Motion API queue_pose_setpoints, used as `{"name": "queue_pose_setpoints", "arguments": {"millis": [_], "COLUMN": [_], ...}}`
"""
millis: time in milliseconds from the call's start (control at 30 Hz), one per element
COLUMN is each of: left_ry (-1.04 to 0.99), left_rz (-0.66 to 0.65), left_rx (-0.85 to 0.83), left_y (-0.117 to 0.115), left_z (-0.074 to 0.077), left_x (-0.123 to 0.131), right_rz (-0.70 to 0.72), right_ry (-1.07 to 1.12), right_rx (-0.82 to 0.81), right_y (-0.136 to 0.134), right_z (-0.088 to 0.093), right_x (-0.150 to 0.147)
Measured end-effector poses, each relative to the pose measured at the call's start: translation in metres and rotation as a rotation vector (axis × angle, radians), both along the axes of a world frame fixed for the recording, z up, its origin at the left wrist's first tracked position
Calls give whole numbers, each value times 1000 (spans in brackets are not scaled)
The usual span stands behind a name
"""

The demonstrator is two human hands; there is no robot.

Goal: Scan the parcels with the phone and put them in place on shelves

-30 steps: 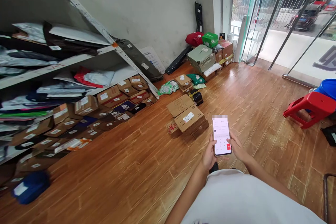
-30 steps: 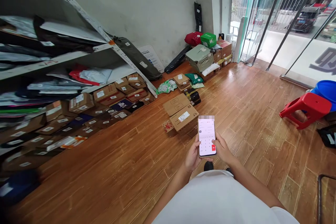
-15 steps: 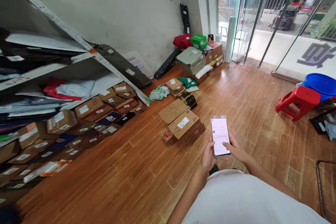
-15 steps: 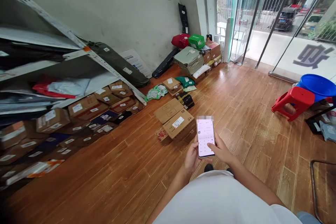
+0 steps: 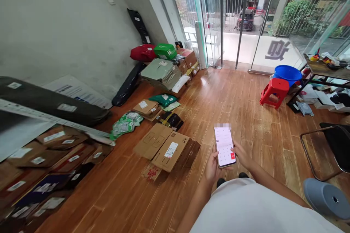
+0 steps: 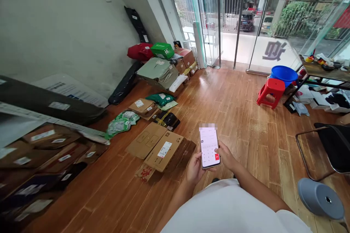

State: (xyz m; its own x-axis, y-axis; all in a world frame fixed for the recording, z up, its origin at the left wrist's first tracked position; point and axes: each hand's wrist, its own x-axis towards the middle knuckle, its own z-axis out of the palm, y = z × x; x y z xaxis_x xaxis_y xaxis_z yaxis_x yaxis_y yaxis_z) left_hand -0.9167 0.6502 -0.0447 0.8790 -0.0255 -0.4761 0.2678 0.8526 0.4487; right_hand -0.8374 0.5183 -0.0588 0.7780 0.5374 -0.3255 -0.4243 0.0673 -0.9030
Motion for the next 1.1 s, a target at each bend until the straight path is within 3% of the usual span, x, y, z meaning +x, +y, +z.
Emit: {"name": "queue_pose_setpoints", "arguments": {"millis": [233, 433, 800, 1100], "left_ry": [-51, -82, -65, 1], "left_rz": [-130, -198, -159, -100], "left_rx": [-39, -54, -23, 56], "left_y": [2, -1, -1, -4], "left_z": [-3, -1, -1, 5], "left_x": [17, 24, 20, 16], "right_rz": [-60, -102, 5, 96], "right_ry": [-46, -65, -102, -105], "right_rx": [-12, -12, -9, 45], "right_y": [-16, -20, -20, -22], "right_z": [8, 5, 10, -3], "right_x": [4, 5, 10, 5]}}
